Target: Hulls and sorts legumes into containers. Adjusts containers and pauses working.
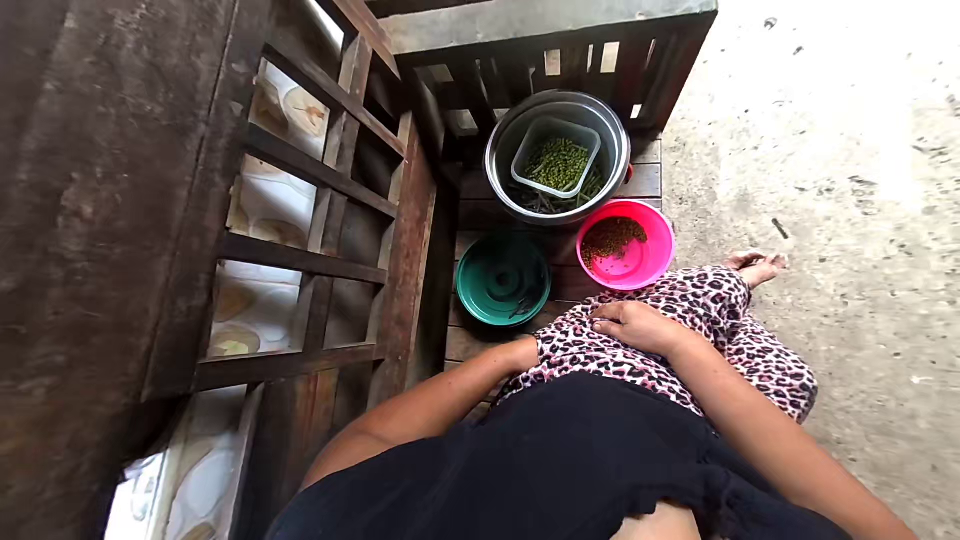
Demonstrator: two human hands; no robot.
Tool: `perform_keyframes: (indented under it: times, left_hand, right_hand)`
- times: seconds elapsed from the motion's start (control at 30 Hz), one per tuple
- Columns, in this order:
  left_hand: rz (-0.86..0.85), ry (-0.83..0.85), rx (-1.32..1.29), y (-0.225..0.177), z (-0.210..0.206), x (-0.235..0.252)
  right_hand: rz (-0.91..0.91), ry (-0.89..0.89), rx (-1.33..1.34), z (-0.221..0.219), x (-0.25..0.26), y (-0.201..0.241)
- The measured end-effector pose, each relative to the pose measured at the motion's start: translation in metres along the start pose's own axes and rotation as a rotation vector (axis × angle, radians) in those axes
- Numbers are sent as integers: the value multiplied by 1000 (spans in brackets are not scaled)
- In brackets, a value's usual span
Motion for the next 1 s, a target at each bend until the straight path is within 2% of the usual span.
perform_keyframes:
  times: [0.07,0.13,0.23,0.37,0.43,0.5,0.73,1.0]
  left_hand:
    - [-198,-1,48,10,-1,7]
    - [-346,16,60,8,2,-6]
    - [-278,21,-89,30,15,-31]
    - [-123,-405,-263,76,54,-21]
    - [-143,-598,-274,80,70,-6]
    - [-134,-706,-211,76,82,8]
    - [120,-680,-77,81,92,41]
    - [272,-580,17,66,96,51]
  right_hand:
    - [-16,-18,19,0,0,-3]
    - [-22,-62,30,1,-2,-8]
    - [-25,-129,56,3,-4,-13]
    - [1,-133,58,6,3,-10]
    - [10,-129,53,8,6,-7]
    - [9,-123,49,11,8,-5]
    - [-6,-122,104,13,8,-18]
    - [18,-67,91,18,13,-19]
Point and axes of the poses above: each hand's wrist, its own x-axis towards the middle knuckle, its own z-axis out of the back of the hand, y = z × x, the point moved 8 cm from there along x, towards the middle knuckle, and after that the axes turned 15 degrees about y, right-handed, at the moved point
